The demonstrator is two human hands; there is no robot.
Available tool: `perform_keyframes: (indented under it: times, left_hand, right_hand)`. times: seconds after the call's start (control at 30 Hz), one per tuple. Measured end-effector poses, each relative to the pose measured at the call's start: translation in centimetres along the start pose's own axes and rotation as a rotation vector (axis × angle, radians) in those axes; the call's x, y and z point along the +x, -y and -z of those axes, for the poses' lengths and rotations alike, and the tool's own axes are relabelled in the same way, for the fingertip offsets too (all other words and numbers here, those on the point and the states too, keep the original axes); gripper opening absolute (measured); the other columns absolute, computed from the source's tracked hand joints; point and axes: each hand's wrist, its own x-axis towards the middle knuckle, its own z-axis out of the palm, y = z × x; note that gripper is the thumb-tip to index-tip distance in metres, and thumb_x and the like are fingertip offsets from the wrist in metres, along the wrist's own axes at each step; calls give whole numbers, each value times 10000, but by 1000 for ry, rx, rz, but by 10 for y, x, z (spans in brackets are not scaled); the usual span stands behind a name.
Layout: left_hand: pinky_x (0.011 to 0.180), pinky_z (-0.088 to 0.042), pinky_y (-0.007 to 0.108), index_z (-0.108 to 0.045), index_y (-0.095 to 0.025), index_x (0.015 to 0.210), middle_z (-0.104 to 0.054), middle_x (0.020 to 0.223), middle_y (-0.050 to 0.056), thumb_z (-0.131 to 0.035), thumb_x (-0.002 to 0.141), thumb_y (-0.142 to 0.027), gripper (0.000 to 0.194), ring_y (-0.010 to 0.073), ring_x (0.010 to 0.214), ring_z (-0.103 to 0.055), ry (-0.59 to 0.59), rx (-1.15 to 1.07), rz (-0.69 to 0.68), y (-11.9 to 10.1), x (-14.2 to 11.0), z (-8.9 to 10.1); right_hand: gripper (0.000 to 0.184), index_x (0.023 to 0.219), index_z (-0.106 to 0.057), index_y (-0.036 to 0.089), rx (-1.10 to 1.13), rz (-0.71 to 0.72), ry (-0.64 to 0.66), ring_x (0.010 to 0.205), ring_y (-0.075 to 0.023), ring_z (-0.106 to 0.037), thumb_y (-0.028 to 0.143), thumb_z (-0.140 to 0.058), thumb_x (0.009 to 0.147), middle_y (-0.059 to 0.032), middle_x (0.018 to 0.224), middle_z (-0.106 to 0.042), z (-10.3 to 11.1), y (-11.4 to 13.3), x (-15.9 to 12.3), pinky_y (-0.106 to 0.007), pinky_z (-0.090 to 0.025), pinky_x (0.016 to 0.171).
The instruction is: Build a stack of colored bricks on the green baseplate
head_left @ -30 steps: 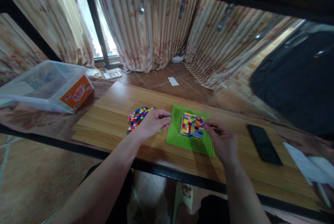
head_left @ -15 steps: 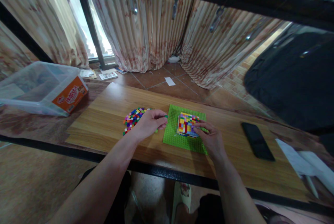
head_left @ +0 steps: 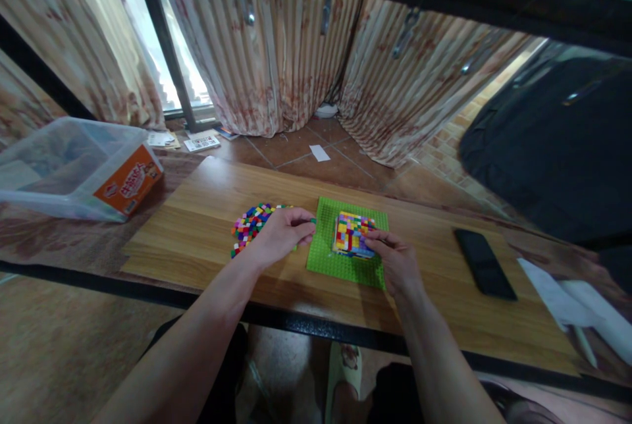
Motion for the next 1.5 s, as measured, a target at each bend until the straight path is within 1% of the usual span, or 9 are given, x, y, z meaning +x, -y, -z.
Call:
perform_keyframes:
  times: [0.27,0.5,0.57,0.7,0.87,1.13,1.27,1.43,1.5]
  left_hand:
    - [515,-399,185,-620,-129,757,-574,579,-33,-634,716,-236,116,62,518,-503,27,29,10,0,0,-5]
    - [541,-404,197,-650,-135,757,-580,575,-32,-609,732,-193,76,74,531,-515,52,75,8,9,2,-10]
    - [545,-405,197,-663,-135,762,-589,573,-29,-600,743,-180,79,78,533,-523,74,88,17,10,2,-13]
    - [575,-437,206,-687,-121,789,-623,603,-12,-612,763,-183,101,83,549,-551,96,56,63,7,-1,-18]
    - [587,-446,212,-692,-105,783,-629,620,-3,-682,738,-228,132,82,561,-562,164,-88,108,0,-6,-22]
    - [609,-449,229,-680,-105,784,-639,628,7,-764,678,-333,266,95,590,-582,237,-233,160,4,-6,-20]
    - [584,-419,219,-700,-95,818,-639,617,9,-773,666,-328,287,88,571,-566,240,-228,180,5,-5,-19]
    - [594,-425,221,-692,-97,777,-643,621,8,-789,646,-303,263,88,571,-575,221,-255,227,4,-6,-19]
    - [600,-436,224,-690,-96,790,-653,637,11,-800,635,-294,274,89,573,-585,209,-291,249,4,-6,-19]
  right_hand:
    - [194,683,-710,199,-2,30,35,676,-154,-637,281,-817,544,-6,723,-704,4,1,0,-321,-534,669]
    - [167,823,-712,206,-36,253,-128,660,-141,-618,307,-740,693,-11,753,-695,7,14,-2,-292,-503,625]
    - [169,849,-718,209,-68,272,-83,686,-155,-630,317,-727,720,-18,777,-706,0,17,-8,-307,-512,649]
    - [121,893,-733,256,-190,384,125,880,-185,-657,310,-681,798,-29,947,-718,-18,21,-26,-349,-523,799]
    - [199,1023,-735,316,-392,525,312,1042,-201,-628,283,-601,879,-37,1073,-696,-31,23,-40,-377,-495,909]
    - [223,1081,-715,325,-467,578,378,1062,-195,-619,290,-576,910,-37,1102,-683,-32,24,-40,-367,-506,884]
    - [190,1040,-721,307,-476,588,396,1035,-192,-619,278,-602,895,-35,1081,-681,-33,23,-39,-370,-500,889]
    - [150,981,-716,291,-442,557,396,947,-172,-633,242,-624,874,-25,1030,-678,-33,20,-38,-318,-515,777]
    - [140,960,-716,287,-399,539,392,948,-169,-633,227,-633,864,-20,1012,-676,-33,19,-37,-313,-512,779]
